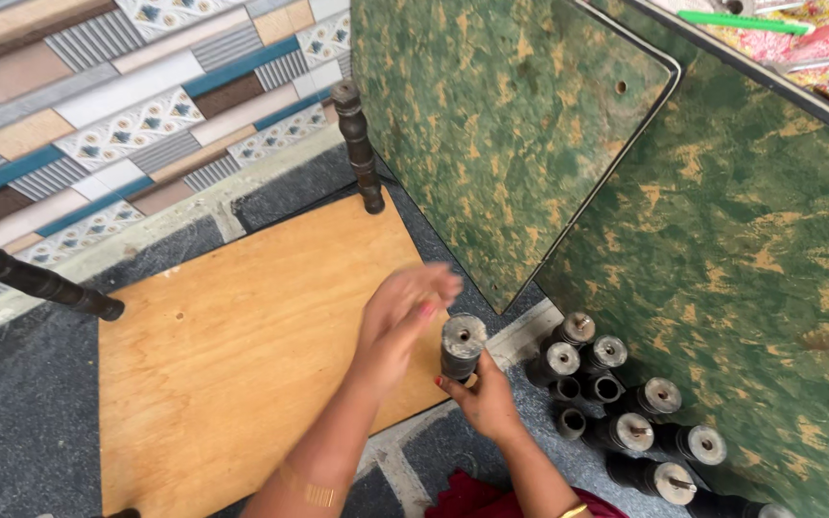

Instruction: The person assembles a small wooden stool by inserting cylindrical wooden legs into pre-drilled holes in the seat. They handle the legs and seat, aligning and pushing the legs into place.

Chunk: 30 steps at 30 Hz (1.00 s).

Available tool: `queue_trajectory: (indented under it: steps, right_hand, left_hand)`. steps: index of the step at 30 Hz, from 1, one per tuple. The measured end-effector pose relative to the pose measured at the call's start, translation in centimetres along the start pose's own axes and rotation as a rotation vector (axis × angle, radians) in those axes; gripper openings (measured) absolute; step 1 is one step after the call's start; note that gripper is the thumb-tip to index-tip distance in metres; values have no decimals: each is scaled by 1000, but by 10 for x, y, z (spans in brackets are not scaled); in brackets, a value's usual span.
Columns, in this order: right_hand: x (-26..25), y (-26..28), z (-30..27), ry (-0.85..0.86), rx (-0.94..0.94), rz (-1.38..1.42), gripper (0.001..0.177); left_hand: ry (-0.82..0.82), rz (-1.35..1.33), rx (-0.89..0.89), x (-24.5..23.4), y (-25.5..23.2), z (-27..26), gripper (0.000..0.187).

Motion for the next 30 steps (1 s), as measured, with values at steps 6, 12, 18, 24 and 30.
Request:
queue_trajectory:
  steps: [6, 12, 18, 24, 30]
  right_hand:
    - [0, 8, -2, -2, -107, 48, 62]
    - [8, -16, -4, 125, 149, -239, 28]
    - [8, 3, -3, 14, -140, -146, 21]
    - [9, -1, -3, 18, 76, -300, 27]
    - [7, 4, 1, -63, 38, -286, 81]
  left_hand:
    - [809, -46, -488, 60, -1, 41, 57]
    - [684, 115, -514, 51, 10, 35, 32]
    - [621, 96, -443, 51, 14, 30, 20]
    - [491, 182, -464, 51, 17, 28, 16]
    - [218, 139, -356, 45, 24, 23, 9]
Point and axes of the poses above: each hand's wrist, its own z-axis towards the middle knuckle, its own x-axis out of the palm, y = z × x, the point moved 4 cm from there along z, towards the middle knuckle, and after that the axes turned 2 degrees about -y, right-handed, at the moved point
